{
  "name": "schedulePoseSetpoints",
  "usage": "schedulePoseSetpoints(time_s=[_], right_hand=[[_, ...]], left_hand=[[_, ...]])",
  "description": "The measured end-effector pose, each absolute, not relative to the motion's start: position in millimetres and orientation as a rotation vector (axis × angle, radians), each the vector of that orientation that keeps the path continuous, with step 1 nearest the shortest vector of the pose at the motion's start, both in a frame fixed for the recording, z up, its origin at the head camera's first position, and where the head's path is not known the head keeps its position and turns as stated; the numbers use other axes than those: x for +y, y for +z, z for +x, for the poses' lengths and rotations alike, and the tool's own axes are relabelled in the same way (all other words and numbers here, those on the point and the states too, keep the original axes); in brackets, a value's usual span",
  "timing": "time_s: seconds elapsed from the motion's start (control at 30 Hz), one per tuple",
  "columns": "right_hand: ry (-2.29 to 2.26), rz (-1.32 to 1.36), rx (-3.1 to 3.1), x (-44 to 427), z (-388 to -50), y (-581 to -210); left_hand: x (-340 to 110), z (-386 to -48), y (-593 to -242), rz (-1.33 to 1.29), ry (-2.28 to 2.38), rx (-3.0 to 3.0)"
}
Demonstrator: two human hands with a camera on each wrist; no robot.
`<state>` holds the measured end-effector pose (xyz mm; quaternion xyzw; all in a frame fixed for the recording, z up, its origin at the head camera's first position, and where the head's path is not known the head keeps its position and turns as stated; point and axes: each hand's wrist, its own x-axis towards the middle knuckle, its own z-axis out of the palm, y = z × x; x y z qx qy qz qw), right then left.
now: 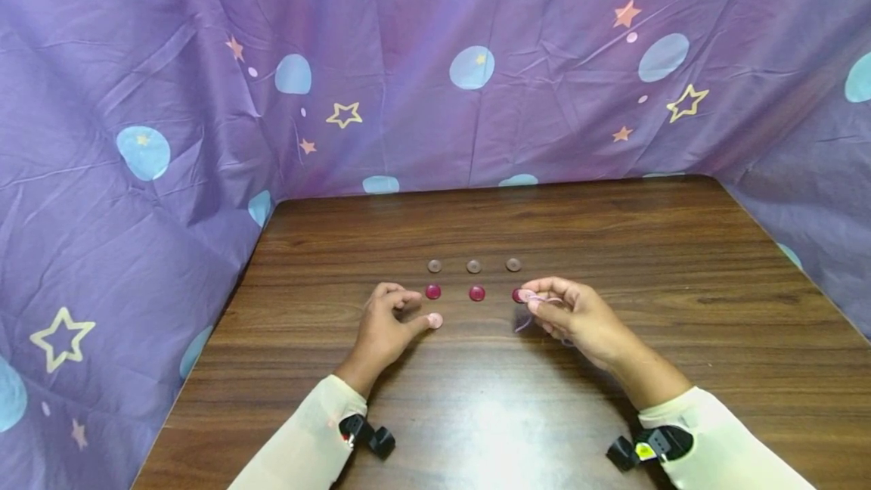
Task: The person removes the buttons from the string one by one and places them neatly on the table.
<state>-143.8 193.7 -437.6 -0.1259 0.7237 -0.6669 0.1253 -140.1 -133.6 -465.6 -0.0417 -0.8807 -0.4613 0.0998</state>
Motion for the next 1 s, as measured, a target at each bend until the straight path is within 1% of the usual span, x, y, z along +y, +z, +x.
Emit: schedulePoseSetpoints(time_s=[0.57,1.0], right_hand=[[-1.919,-0.341,2.140,194.8,-143.1,-439.4],[-1.906,-0.355,2.157,195.1,-143.4,-439.5]], left_hand=[[-131.3,-137.7,-462.8,-0.125,-1.426,-2.523],[-123.3,-136.0,-458.0,-0.228,-1.396,-2.504]])
